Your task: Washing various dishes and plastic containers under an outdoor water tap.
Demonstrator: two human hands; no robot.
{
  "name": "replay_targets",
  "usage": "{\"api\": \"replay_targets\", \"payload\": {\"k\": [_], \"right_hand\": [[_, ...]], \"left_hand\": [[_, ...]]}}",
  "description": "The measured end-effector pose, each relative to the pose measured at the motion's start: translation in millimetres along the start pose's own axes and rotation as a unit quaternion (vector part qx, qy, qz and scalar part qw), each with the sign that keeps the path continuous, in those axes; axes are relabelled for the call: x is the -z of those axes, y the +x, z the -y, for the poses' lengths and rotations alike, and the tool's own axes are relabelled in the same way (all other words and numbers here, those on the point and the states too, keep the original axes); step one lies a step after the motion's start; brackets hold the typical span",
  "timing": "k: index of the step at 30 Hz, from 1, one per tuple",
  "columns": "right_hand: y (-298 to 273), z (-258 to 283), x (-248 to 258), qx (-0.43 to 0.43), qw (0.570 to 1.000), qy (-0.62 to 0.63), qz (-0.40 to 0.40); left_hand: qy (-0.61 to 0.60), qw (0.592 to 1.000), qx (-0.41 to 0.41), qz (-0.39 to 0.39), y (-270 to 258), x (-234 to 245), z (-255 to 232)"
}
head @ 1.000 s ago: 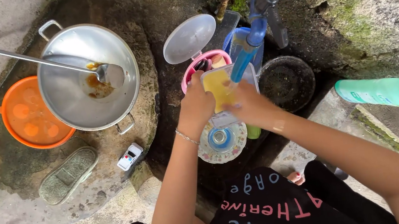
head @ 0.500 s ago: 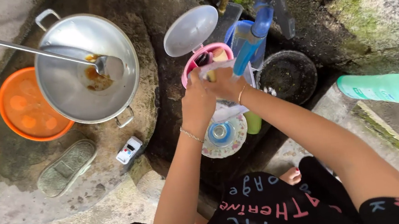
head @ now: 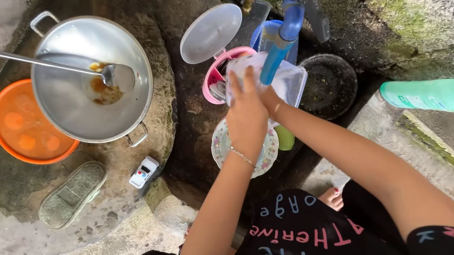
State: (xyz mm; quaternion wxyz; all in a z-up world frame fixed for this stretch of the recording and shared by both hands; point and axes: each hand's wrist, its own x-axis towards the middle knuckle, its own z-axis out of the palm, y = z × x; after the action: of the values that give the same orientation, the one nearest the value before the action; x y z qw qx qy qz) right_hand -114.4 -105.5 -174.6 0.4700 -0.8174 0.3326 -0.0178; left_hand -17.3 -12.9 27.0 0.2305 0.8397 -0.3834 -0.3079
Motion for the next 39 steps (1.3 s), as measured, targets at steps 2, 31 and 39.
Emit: {"api": "replay_targets", "payload": {"k": [2,31,39], "right_hand": [[-18.6,32.3,18.8,-0.026,0.936,0.342,-0.075],[-39.8,110.4,14.5,-0.075,0.942,-0.227,0.238],[-24.9,181.4,112.3,-0.016,0.972,-0.224,0.064]], "left_hand": [[0.049,0.998,-0.024,-0.009,-1.1,-13.8,6.7],[0.374,0.796,-0.379,-0.287,76.8,57.1,41.7],[0.287,0.926,-0.189,-0.158,13.8,92.3,1.8]]}}
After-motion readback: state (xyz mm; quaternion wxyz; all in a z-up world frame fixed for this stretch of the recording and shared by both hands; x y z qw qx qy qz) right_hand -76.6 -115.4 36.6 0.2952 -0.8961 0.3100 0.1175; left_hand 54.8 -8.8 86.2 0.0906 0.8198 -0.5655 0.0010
